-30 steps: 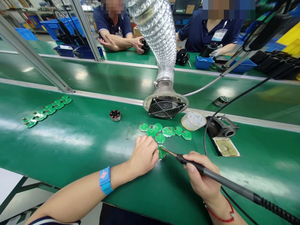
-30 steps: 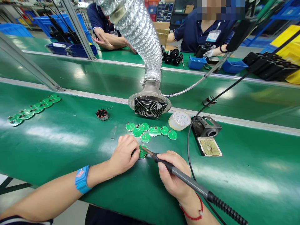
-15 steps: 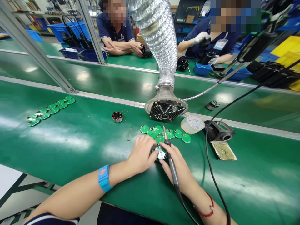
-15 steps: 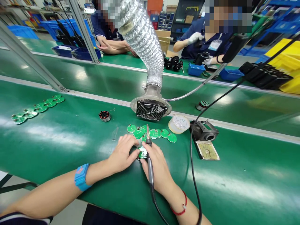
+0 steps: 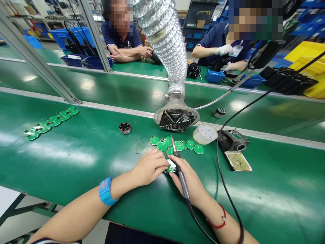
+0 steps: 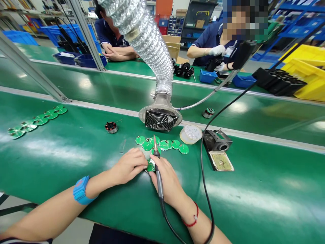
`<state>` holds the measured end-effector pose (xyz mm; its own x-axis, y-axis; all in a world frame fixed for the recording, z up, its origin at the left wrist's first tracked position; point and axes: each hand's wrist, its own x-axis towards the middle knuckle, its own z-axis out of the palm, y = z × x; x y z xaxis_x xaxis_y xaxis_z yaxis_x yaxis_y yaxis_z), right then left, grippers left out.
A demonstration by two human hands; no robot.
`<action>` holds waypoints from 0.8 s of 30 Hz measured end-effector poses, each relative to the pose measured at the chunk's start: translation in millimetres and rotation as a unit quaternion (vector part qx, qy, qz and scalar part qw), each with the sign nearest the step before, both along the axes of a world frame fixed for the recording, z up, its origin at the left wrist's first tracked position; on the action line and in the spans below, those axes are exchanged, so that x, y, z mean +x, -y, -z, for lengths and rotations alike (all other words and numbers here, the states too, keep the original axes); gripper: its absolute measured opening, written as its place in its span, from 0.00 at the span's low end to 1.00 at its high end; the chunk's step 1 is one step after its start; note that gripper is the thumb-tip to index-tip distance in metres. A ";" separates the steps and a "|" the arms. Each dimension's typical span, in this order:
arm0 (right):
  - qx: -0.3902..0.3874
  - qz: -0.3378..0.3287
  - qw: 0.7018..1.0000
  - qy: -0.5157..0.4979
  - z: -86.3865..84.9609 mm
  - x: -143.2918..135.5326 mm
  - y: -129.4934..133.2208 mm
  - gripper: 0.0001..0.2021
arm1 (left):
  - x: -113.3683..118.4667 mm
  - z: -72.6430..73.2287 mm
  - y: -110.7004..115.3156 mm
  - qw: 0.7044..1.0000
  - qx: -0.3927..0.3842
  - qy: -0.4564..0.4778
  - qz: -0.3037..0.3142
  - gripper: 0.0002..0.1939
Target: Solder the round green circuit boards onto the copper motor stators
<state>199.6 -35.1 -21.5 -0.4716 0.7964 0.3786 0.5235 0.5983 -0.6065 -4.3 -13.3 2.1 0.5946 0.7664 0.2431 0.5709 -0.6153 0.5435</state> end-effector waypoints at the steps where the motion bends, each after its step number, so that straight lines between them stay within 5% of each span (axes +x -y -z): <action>1: 0.007 -0.005 1.000 -0.003 0.2 -0.1 -0.1 0.27 | 3.1 1.5 1.8 1.000 -0.007 0.015 0.004 0.11; 13: 0.061 0.033 0.993 -0.091 -9.8 -1.6 4.2 0.28 | 18.5 8.8 5.8 0.988 -0.086 0.104 -0.070 0.04; 24: 0.091 0.028 0.994 -0.045 -11.3 -3.7 -0.6 0.24 | 14.6 5.4 4.1 0.984 -0.121 0.112 -0.072 0.06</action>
<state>195.9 -34.5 -10.1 -0.3858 0.7353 0.5573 0.5081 0.6735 -0.5369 10.3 -17.4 -3.3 0.4275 0.8904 0.1562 0.4923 -0.3742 0.7859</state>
